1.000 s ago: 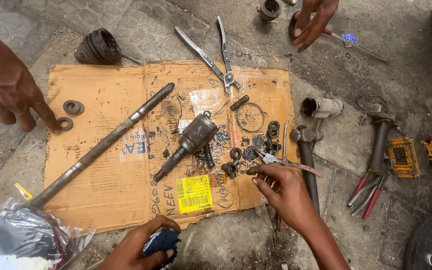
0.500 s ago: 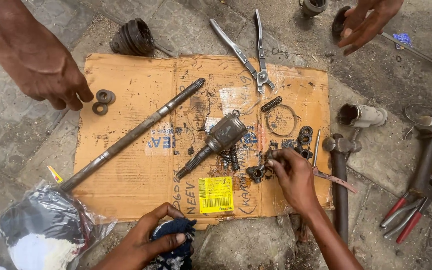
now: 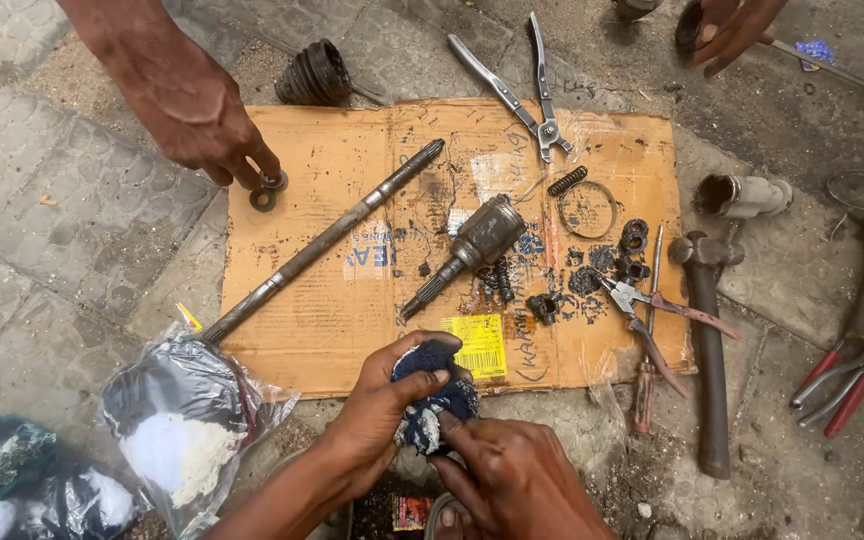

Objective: Disassembling, cleaning, and inspecting mechanical components of a vehicle axle, including the CV joint and bearings.

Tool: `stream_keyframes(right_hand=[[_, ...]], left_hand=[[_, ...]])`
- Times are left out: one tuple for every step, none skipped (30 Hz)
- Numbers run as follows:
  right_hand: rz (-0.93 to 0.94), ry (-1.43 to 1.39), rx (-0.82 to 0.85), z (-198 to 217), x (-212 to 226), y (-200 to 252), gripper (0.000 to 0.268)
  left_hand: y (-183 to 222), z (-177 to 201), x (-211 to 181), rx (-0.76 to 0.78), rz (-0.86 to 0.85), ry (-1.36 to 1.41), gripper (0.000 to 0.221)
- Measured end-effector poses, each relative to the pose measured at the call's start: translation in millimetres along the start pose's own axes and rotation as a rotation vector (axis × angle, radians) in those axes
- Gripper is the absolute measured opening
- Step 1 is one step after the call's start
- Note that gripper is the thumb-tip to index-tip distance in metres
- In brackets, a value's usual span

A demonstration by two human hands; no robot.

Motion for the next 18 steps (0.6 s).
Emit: stream_keyframes(right_hand=[[-0.01, 0.0, -0.004, 0.4, 3.2, 3.6, 0.034], [0.011, -0.094, -0.144, 15.9, 8.5, 7.0, 0.034], [0.032, -0.186, -0.284, 31.8, 12.8, 12.3, 0.035], [0.031, -0.178, -0.289, 35.5, 14.3, 12.5, 0.035], [-0.077, -0.28, -0.359, 44.5, 4.4, 14.5, 0.039], [-0.178, -0.388, -0.43, 50.9, -4.3, 15.3, 0.042], [-0.17, -0.388, -0.436, 47.5, -7.4, 17.5, 0.042], [-0.227, -0.411, -0.46, 42.7, -15.9, 22.1, 0.041], [-0.283, -0.436, -0.483, 38.3, -25.6, 26.6, 0.04], [-0.301, -0.435, -0.517, 37.8, -37.4, 32.3, 0.04], [-0.345, -0.493, -0.557, 35.8, -53.2, 38.7, 0.031], [-0.38, -0.551, -0.577, 32.5, -68.8, 44.2, 0.023], [-0.388, -0.551, -0.592, 36.9, -69.6, 46.2, 0.023], [-0.398, -0.669, -0.592, 36.4, -71.3, 44.7, 0.021], [-0.406, -0.787, -0.592, 35.0, -72.3, 42.6, 0.02], [-0.407, -0.792, -0.588, 40.6, -55.0, 38.9, 0.02], [-0.405, -0.799, -0.495, 39.2, -34.8, 31.5, 0.025], [-0.404, -0.803, -0.4, 37.7, -14.3, 25.5, 0.033]], left_hand=[[3.5, 2.3, -1.1, 0.008, 0.006, -0.004, 0.035], [4.6, 3.4, -3.5, 0.01, 0.014, 0.106, 0.04], [5.6, 4.6, -6.1, 0.011, 0.024, 0.216, 0.048], [7.9, 2.1, -8.1, 0.02, 0.022, 0.217, 0.048], [10.9, 1.0, -17.0, 0.018, -0.06, 0.075, 0.045], [15.3, 1.8, -28.7, 0.007, -0.147, -0.072, 0.044], [17.1, 0.0, -25.3, 0.009, -0.155, -0.075, 0.044], [17.0, -1.8, -18.4, 0.011, -0.118, -0.142, 0.042], [15.9, -4.2, -11.5, 0.012, -0.081, -0.21, 0.045], [14.8, -6.0, -7.1, 0.041, -0.074, -0.232, 0.045], [11.4, 1.6, 2.9, -0.015, 0.0, -0.254, 0.056], [11.0, 11.7, 14.6, -0.09, 0.07, -0.263, 0.067], [7.5, 13.0, 20.5, -0.078, 0.074, -0.274, 0.067], [5.6, 24.0, 24.1, -0.141, 0.067, -0.298, 0.058], [4.1, 36.1, 27.4, -0.204, 0.06, -0.322, 0.051], [4.6, 35.7, 30.1, -0.209, 0.062, -0.322, 0.051], [4.4, 30.0, 27.2, -0.167, 0.0, -0.217, 0.045], [5.3, 24.5, 24.6, -0.127, -0.061, -0.11, 0.054]])
Point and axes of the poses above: each hand's wrist, its own y-axis away from the middle knuckle, its own z-axis out of the back of the hand, x = y × z, the point moved 10 cm from there along -y, towards the middle knuckle, and after that the axes turned 5 degrees about -x, right-handed, at the moved point
